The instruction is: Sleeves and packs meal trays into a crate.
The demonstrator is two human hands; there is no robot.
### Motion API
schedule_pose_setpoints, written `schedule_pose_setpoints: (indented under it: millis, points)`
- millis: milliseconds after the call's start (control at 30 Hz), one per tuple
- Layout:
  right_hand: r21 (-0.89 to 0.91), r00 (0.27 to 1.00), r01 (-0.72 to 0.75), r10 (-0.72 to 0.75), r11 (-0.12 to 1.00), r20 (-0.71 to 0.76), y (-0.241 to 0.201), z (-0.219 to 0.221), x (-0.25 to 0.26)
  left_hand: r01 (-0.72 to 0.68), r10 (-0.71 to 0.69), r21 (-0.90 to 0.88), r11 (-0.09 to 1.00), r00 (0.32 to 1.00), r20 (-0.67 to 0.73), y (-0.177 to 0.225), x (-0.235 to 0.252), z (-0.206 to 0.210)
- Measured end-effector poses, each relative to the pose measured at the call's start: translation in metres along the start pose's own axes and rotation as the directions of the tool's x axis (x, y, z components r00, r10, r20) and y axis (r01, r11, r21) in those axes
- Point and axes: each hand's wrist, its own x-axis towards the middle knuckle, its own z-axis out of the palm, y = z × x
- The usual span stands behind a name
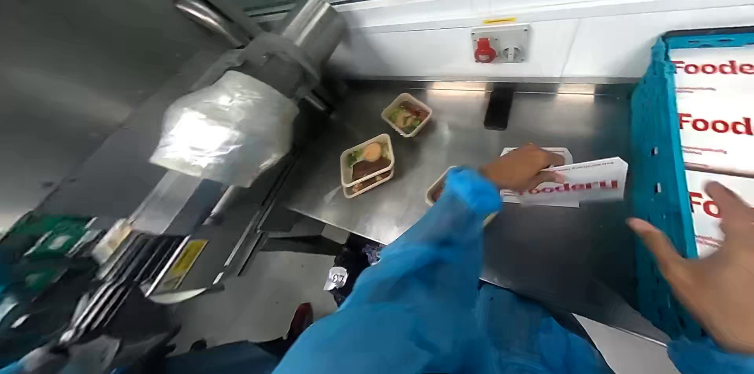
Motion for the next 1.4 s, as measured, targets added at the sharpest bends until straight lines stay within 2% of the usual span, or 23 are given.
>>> schedule_pose_setpoints:
  millis: [67, 100, 167, 233, 300, 367, 467, 533, 600, 633, 700, 767, 833, 900, 967, 1000, 1067, 1133, 1200, 1233, 1300, 1367, 1400]
  points:
    - [0.075, 0.999, -0.025, 0.027, 0.997, -0.02, -0.015, 0.03, 0.005, -0.041, 0.037, -0.026, 0.999, 0.99, -0.137, 0.045, -0.061, -0.016]
    - [0.095, 0.998, -0.024, 0.029, 0.995, -0.054, -0.029, 0.045, 0.008, -0.001, -0.002, -0.013, 1.0, 0.977, -0.211, 0.058, -0.09, -0.02]
    - [0.079, 0.997, 0.006, -0.001, 0.997, -0.071, -0.065, 0.069, 0.007, 0.114, -0.099, 0.021, 0.993, 0.929, -0.357, 0.06, -0.139, -0.015]
    - [0.037, 0.998, 0.06, -0.06, 0.998, 0.015, -0.095, 0.09, 0.002, 0.211, -0.21, -0.047, 0.976, 0.875, -0.436, 0.049, -0.182, -0.005]
    - [0.054, 0.971, 0.063, -0.074, 0.997, 0.225, -0.117, 0.108, 0.001, 0.266, -0.292, -0.122, 0.956, 0.846, -0.446, 0.038, -0.22, -0.003]
    - [0.134, 0.867, -0.02, -0.05, 0.991, 0.496, -0.135, 0.12, 0.005, 0.255, -0.304, -0.168, 0.952, 0.848, -0.434, 0.029, -0.256, -0.004]
    - [0.282, 0.602, -0.152, -0.138, 0.947, 0.786, -0.154, 0.135, 0.016, 0.162, -0.222, -0.168, 0.973, 0.858, -0.463, 0.014, -0.293, -0.002]
    - [0.285, 0.438, -0.21, -0.171, 0.935, 0.883, -0.168, 0.147, 0.021, 0.134, -0.182, -0.134, 0.982, 0.864, -0.47, 0.003, -0.304, 0.003]
    - [0.278, 0.389, -0.263, -0.162, 0.924, 0.907, -0.174, 0.161, 0.02, 0.145, -0.159, -0.067, 0.987, 0.869, -0.469, -0.01, -0.312, 0.01]
    - [0.302, 0.406, -0.315, -0.16, 0.9, 0.9, -0.172, 0.168, 0.016, 0.156, -0.151, -0.029, 0.987, 0.872, -0.466, -0.016, -0.315, 0.013]
    - [0.38, 0.49, -0.437, -0.139, 0.815, 0.861, -0.168, 0.18, 0.006, 0.165, -0.127, 0.045, 0.985, 0.88, -0.458, -0.029, -0.317, 0.014]
    - [0.456, 0.57, -0.51, -0.111, 0.729, 0.814, -0.166, 0.189, -0.005, 0.175, -0.131, 0.086, 0.981, 0.919, -0.372, -0.036, -0.317, 0.011]
    - [0.478, 0.641, -0.527, -0.041, 0.703, 0.767, -0.167, 0.193, -0.013, 0.16, -0.149, 0.024, 0.987, 0.956, -0.252, -0.04, -0.31, 0.01]
    - [0.424, 0.728, -0.444, 0.042, 0.79, 0.684, -0.167, 0.191, -0.02, 0.129, -0.148, -0.145, 0.981, 0.98, -0.131, -0.041, -0.301, 0.011]
    - [0.266, 0.855, -0.263, 0.096, 0.927, 0.509, -0.167, 0.185, -0.031, 0.087, -0.101, -0.25, 0.964, 0.994, -0.043, -0.038, -0.292, 0.011]
    - [0.141, 0.914, -0.166, 0.099, 0.976, 0.394, -0.167, 0.18, -0.039, 0.08, -0.081, -0.265, 0.961, 0.997, 0.007, -0.034, -0.287, 0.011]
    - [-0.074, 0.971, -0.033, 0.049, 0.997, 0.233, -0.165, 0.166, -0.055, 0.079, -0.058, -0.2, 0.977, 0.992, 0.109, -0.028, -0.277, 0.013]
    - [-0.146, 0.983, 0.067, -0.039, 0.987, 0.181, -0.153, 0.156, -0.066, 0.069, -0.062, -0.047, 0.996, 0.987, 0.152, -0.02, -0.266, 0.008]
    - [-0.008, 0.989, 0.088, -0.087, 0.996, 0.121, -0.131, 0.148, -0.075, 0.055, -0.065, 0.079, 0.995, 0.988, 0.142, -0.01, -0.252, 0.002]
    - [0.15, 0.995, 0.02, -0.035, 0.988, 0.096, -0.12, 0.146, -0.081, 0.026, -0.04, 0.13, 0.991, 0.993, 0.107, -0.011, -0.243, 0.005]
    - [0.444, 0.969, -0.237, 0.182, 0.864, 0.165, -0.102, 0.146, -0.096, -0.045, 0.036, 0.179, 0.983, 0.998, 0.054, -0.022, -0.222, 0.016]
    - [0.484, 0.862, -0.498, 0.349, 0.719, 0.368, -0.088, 0.154, -0.112, -0.031, 0.026, 0.17, 0.985, 0.999, 0.03, -0.029, -0.198, 0.027]
    - [0.448, 0.805, -0.584, 0.409, 0.677, 0.431, -0.081, 0.16, -0.119, 0.041, -0.039, 0.144, 0.989, 0.999, -0.013, -0.032, -0.187, 0.032]
